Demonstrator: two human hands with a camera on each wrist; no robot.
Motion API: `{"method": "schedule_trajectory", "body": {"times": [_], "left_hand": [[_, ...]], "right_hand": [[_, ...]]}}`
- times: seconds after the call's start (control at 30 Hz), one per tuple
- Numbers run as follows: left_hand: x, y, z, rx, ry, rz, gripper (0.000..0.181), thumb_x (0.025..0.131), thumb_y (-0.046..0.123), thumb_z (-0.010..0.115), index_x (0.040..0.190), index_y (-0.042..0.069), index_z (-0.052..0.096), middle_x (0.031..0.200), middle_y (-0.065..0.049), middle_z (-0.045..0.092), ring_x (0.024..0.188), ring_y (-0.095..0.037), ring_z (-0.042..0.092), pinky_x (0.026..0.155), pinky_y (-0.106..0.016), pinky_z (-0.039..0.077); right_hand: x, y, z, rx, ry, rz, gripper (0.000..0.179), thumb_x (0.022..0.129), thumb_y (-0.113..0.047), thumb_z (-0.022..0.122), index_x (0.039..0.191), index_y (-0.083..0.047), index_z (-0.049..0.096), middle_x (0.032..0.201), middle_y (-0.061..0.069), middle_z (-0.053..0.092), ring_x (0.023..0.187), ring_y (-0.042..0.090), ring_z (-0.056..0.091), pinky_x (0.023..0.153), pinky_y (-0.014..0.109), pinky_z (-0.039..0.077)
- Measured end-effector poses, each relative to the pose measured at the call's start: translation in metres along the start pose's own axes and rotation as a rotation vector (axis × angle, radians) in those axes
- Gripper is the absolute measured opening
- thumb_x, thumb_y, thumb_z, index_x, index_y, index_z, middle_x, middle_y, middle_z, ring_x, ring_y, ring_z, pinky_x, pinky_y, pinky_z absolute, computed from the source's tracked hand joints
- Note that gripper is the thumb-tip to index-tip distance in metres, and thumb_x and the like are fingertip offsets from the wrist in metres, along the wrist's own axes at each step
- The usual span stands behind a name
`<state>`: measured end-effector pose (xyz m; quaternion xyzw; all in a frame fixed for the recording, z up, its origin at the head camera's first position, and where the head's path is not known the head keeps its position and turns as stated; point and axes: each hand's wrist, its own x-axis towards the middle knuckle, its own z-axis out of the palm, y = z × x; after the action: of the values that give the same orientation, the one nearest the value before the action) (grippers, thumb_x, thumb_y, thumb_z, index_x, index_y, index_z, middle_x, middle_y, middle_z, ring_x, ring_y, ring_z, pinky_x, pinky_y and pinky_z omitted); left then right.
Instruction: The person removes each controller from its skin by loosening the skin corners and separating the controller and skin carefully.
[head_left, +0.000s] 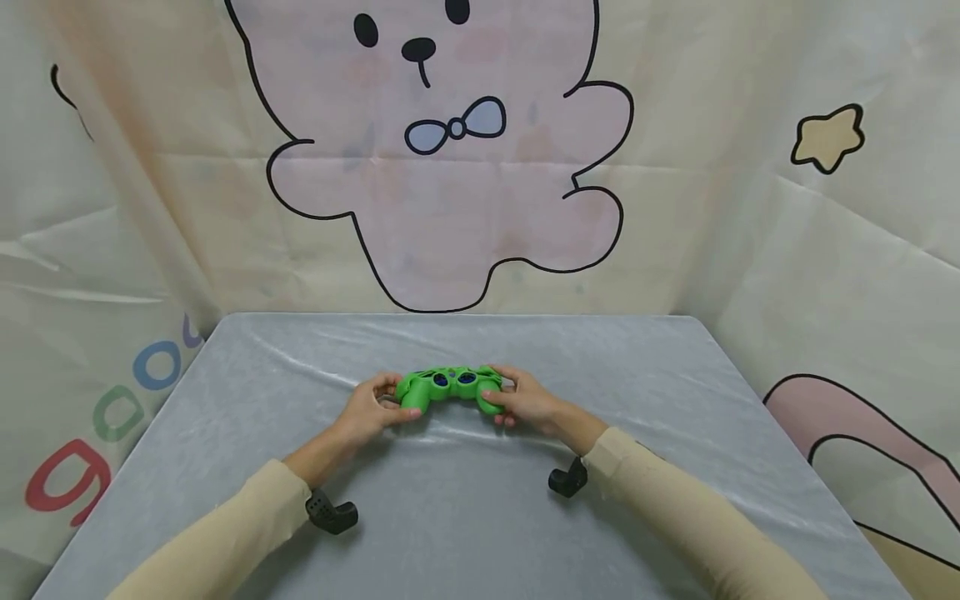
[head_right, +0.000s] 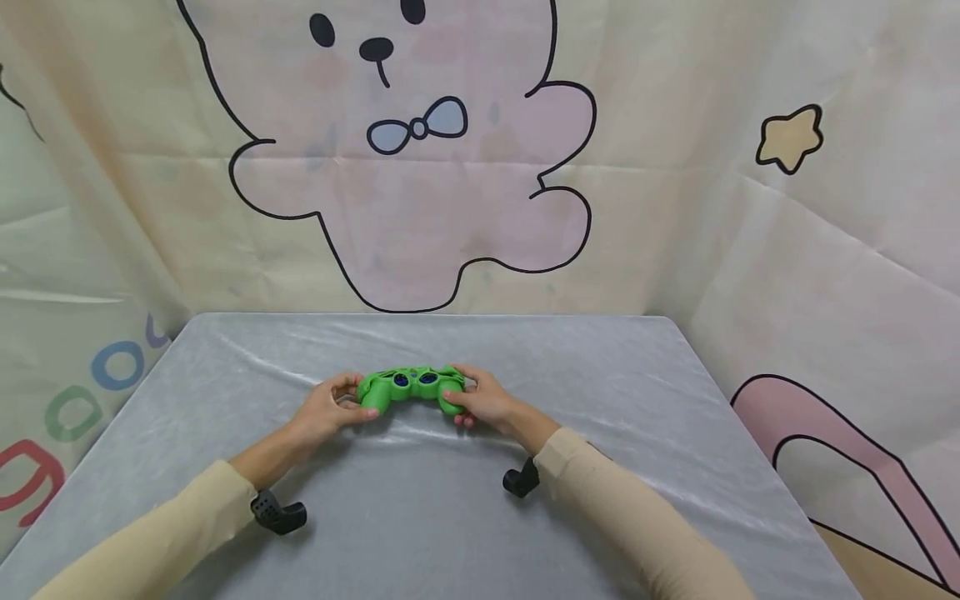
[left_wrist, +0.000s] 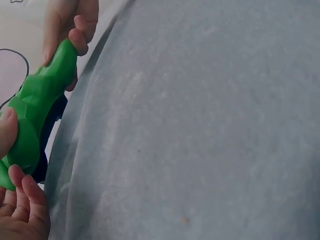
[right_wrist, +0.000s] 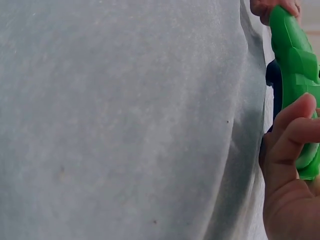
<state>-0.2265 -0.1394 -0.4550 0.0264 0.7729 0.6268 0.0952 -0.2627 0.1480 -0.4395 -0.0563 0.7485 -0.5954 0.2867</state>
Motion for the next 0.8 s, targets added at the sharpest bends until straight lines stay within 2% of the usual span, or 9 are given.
{"method": "schedule_trajectory", "body": {"times": [0.07, 0.17, 0.27, 0.37, 0.43, 0.53, 0.7, 0.8], "left_hand": [[0.0, -0.0012, 0.0001, -0.019, -0.012, 0.014, 0.055, 0.08, 0.001, 0.083, 0.126, -0.009, 0.055, 0.101, -0.006, 0.064, 0.08, -0.007, 0.061, 0.069, -0.017, 0.052], [-0.0006, -0.0018, 0.0007, 0.012, -0.026, 0.058, 0.046, 0.08, 0.0, 0.082, 0.117, -0.01, 0.056, 0.09, -0.001, 0.059, 0.074, -0.006, 0.056, 0.064, -0.016, 0.048], [-0.0023, -0.0018, 0.0023, 0.093, -0.01, 0.103, 0.045, 0.08, 0.001, 0.083, 0.115, -0.009, 0.056, 0.091, -0.006, 0.058, 0.076, -0.01, 0.054, 0.064, -0.017, 0.046], [-0.0052, -0.0013, 0.0042, 0.18, 0.021, 0.118, 0.058, 0.081, 0.006, 0.084, 0.129, -0.007, 0.055, 0.11, -0.019, 0.061, 0.09, -0.02, 0.063, 0.071, -0.021, 0.05], [-0.007, -0.0008, 0.0058, 0.195, 0.035, 0.115, 0.068, 0.081, 0.008, 0.084, 0.139, -0.006, 0.051, 0.127, -0.026, 0.058, 0.103, -0.03, 0.066, 0.078, -0.025, 0.055], [-0.0088, 0.0002, 0.0073, 0.192, 0.05, 0.104, 0.073, 0.081, 0.009, 0.084, 0.144, -0.004, 0.049, 0.139, -0.028, 0.054, 0.112, -0.035, 0.066, 0.082, -0.027, 0.056], [-0.007, 0.0026, 0.0045, 0.183, 0.092, 0.11, 0.062, 0.081, 0.01, 0.085, 0.135, -0.005, 0.058, 0.133, -0.025, 0.061, 0.102, -0.026, 0.067, 0.073, -0.021, 0.053], [-0.0037, 0.0045, 0.0008, 0.175, 0.059, 0.109, 0.053, 0.08, 0.01, 0.085, 0.124, -0.005, 0.06, 0.124, -0.022, 0.063, 0.089, -0.017, 0.064, 0.064, -0.022, 0.051]], "right_hand": [[-0.0007, 0.0001, -0.0002, -0.005, -0.004, -0.001, 0.065, 0.103, -0.016, 0.06, 0.16, -0.018, 0.029, 0.087, 0.004, 0.064, 0.059, 0.01, 0.058, 0.053, 0.022, 0.047], [-0.0015, 0.0001, -0.0004, -0.005, -0.008, -0.003, 0.065, 0.102, -0.016, 0.061, 0.16, -0.018, 0.03, 0.087, 0.004, 0.063, 0.059, 0.009, 0.058, 0.053, 0.022, 0.047], [-0.0029, -0.0006, -0.001, 0.0, -0.01, 0.007, 0.065, 0.102, -0.016, 0.06, 0.16, -0.019, 0.031, 0.088, 0.005, 0.064, 0.059, 0.01, 0.058, 0.053, 0.022, 0.047], [-0.0038, -0.0015, -0.0022, 0.008, -0.012, 0.02, 0.065, 0.103, -0.016, 0.059, 0.161, -0.018, 0.027, 0.089, 0.005, 0.064, 0.059, 0.01, 0.058, 0.053, 0.022, 0.046], [-0.0034, -0.0013, -0.0033, 0.021, -0.009, 0.026, 0.067, 0.104, -0.016, 0.058, 0.161, -0.016, 0.025, 0.089, 0.004, 0.064, 0.059, 0.009, 0.058, 0.053, 0.022, 0.046], [-0.003, -0.0015, -0.0033, 0.036, -0.009, 0.017, 0.068, 0.104, -0.015, 0.058, 0.161, -0.013, 0.023, 0.089, 0.004, 0.064, 0.059, 0.008, 0.058, 0.052, 0.021, 0.046], [-0.0034, -0.0025, -0.0007, 0.048, -0.013, 0.027, 0.068, 0.103, -0.015, 0.057, 0.161, -0.011, 0.022, 0.088, 0.004, 0.065, 0.058, 0.007, 0.059, 0.053, 0.02, 0.047], [-0.003, -0.0033, 0.0, 0.062, -0.002, 0.044, 0.068, 0.104, -0.015, 0.057, 0.161, -0.012, 0.022, 0.09, 0.004, 0.064, 0.057, 0.007, 0.059, 0.052, 0.019, 0.046]]}}
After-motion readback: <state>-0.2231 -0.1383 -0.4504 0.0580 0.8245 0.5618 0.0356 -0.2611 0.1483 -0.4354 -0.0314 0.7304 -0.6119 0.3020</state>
